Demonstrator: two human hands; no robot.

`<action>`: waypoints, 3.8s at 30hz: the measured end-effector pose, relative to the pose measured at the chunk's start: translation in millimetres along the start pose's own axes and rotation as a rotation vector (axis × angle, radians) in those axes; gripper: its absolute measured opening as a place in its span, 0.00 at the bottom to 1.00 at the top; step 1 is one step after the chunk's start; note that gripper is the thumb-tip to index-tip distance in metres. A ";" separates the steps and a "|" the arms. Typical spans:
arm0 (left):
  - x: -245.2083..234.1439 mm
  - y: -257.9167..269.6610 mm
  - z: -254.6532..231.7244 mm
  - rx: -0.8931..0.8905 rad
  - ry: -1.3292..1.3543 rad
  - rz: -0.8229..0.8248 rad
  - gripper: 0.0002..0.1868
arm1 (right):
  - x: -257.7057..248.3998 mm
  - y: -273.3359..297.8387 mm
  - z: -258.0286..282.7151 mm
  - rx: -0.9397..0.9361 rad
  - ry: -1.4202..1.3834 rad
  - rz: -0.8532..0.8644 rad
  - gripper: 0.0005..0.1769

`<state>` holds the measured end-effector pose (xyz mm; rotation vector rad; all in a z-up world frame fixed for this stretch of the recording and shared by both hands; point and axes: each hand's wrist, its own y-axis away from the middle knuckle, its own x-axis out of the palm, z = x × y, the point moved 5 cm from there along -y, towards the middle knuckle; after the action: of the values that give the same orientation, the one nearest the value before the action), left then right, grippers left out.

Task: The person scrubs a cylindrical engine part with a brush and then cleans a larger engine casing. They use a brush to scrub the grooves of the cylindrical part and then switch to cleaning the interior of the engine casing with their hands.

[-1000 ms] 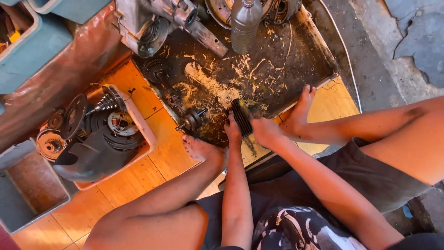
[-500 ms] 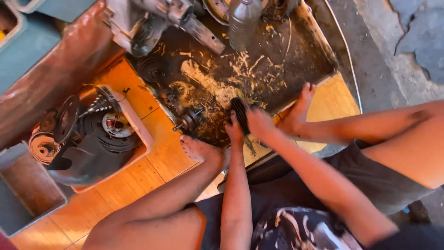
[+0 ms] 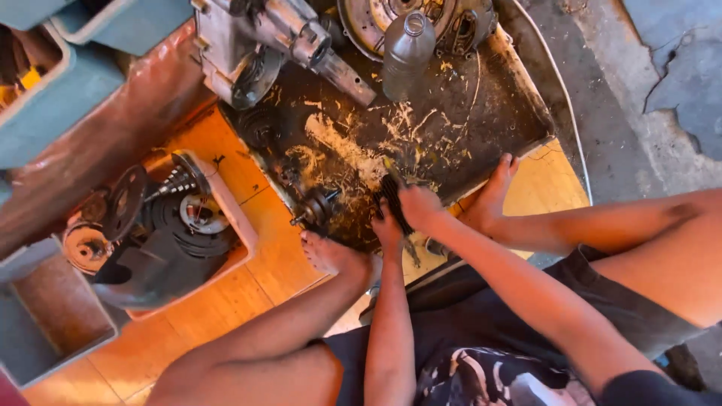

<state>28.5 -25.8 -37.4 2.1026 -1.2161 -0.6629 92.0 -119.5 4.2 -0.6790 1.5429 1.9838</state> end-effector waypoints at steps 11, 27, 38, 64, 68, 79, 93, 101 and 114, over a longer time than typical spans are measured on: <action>3.2 20.9 -17.4 -0.092 0.078 0.082 0.55 | 10.7 16.9 -3.9 -0.026 -0.031 0.011 0.32; -35.9 -31.6 12.3 -0.259 0.140 0.063 0.66 | -61.1 153.8 -50.5 0.117 -0.364 -0.079 0.20; -33.8 -29.8 -6.5 -0.310 0.158 0.046 0.67 | -9.1 77.8 8.5 -0.045 0.073 -0.100 0.17; -41.2 -40.7 1.8 -0.257 -0.096 0.064 0.60 | 0.1 129.8 -1.0 0.001 0.257 -0.385 0.05; -47.7 -41.6 -7.5 -0.262 -0.097 0.117 0.61 | 17.6 103.0 -30.1 0.001 -0.217 -0.240 0.09; -23.2 -26.6 -59.3 -0.299 -0.047 0.240 0.43 | -26.9 80.5 -31.3 0.065 -0.902 -0.172 0.17; -33.6 -38.8 -67.1 -0.290 -0.055 0.213 0.44 | -22.7 101.0 -23.3 0.064 -0.886 -0.058 0.18; -95.2 -27.1 -33.3 -0.311 -0.066 0.202 0.45 | 7.2 82.6 -28.2 0.084 -0.924 -0.100 0.19; -119.5 -32.8 -28.2 -0.304 -0.074 0.178 0.46 | 18.8 123.3 21.5 0.016 -0.012 -0.149 0.39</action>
<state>12.6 99.9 -27.7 1.7126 -1.2393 -0.7940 -6.8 -122.0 83.3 -0.7516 1.4561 1.8601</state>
